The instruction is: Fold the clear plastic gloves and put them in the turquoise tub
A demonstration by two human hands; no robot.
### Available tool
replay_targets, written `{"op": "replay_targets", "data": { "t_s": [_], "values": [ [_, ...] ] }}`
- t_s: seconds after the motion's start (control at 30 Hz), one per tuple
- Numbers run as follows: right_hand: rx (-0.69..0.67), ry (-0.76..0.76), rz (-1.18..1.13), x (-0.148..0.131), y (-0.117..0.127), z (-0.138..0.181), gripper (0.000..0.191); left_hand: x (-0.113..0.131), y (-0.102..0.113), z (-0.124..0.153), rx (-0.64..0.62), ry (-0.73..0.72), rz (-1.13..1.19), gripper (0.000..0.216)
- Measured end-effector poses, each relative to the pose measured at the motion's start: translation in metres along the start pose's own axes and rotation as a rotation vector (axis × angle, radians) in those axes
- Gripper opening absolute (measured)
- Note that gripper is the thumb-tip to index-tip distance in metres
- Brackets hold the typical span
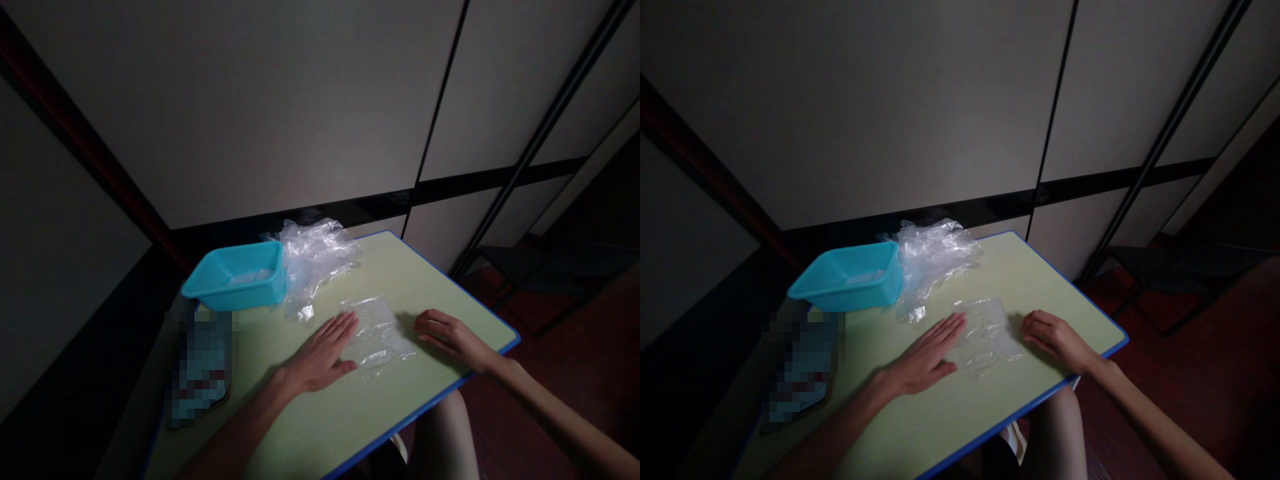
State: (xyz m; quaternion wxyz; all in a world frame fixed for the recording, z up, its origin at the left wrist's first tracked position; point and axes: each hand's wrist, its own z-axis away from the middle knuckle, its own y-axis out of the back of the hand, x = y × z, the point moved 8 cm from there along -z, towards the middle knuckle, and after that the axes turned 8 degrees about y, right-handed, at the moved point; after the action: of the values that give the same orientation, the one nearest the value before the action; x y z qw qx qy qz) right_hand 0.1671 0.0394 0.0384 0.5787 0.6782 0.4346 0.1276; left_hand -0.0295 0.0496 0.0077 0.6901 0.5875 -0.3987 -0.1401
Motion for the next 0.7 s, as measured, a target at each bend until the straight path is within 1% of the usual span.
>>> {"op": "replay_targets", "data": {
  "t_s": [0.07, 0.17, 0.23, 0.3, 0.43, 0.57, 0.7],
  "values": [
    [-0.013, 0.078, 0.127, -0.009, -0.002, 0.008, 0.03, -0.008, 0.008, 0.0, 0.076, 0.045, 0.209, 0.061],
    [-0.005, 0.277, 0.327, -0.027, -0.008, 0.017, 0.029, -0.021, 0.016, -0.001, 0.163, 0.107, 0.567, 0.048],
    [-0.017, 0.404, 0.412, -0.038, -0.013, 0.02, 0.028, -0.027, 0.016, -0.002, 0.193, 0.127, 0.762, 0.043],
    [-0.038, 0.476, 0.467, -0.043, -0.016, 0.02, 0.028, -0.03, 0.016, -0.003, 0.209, 0.141, 0.88, 0.042],
    [-0.085, 0.507, 0.521, -0.046, -0.019, 0.016, 0.031, -0.032, 0.011, -0.005, 0.177, 0.171, 0.95, 0.039],
    [-0.116, 0.479, 0.529, -0.045, -0.022, 0.011, 0.034, -0.031, 0.01, -0.006, 0.159, 0.183, 0.945, 0.038],
    [-0.14, 0.492, 0.555, -0.045, -0.025, 0.01, 0.036, -0.031, 0.009, -0.007, 0.149, 0.189, 0.939, 0.035]
  ]
}}
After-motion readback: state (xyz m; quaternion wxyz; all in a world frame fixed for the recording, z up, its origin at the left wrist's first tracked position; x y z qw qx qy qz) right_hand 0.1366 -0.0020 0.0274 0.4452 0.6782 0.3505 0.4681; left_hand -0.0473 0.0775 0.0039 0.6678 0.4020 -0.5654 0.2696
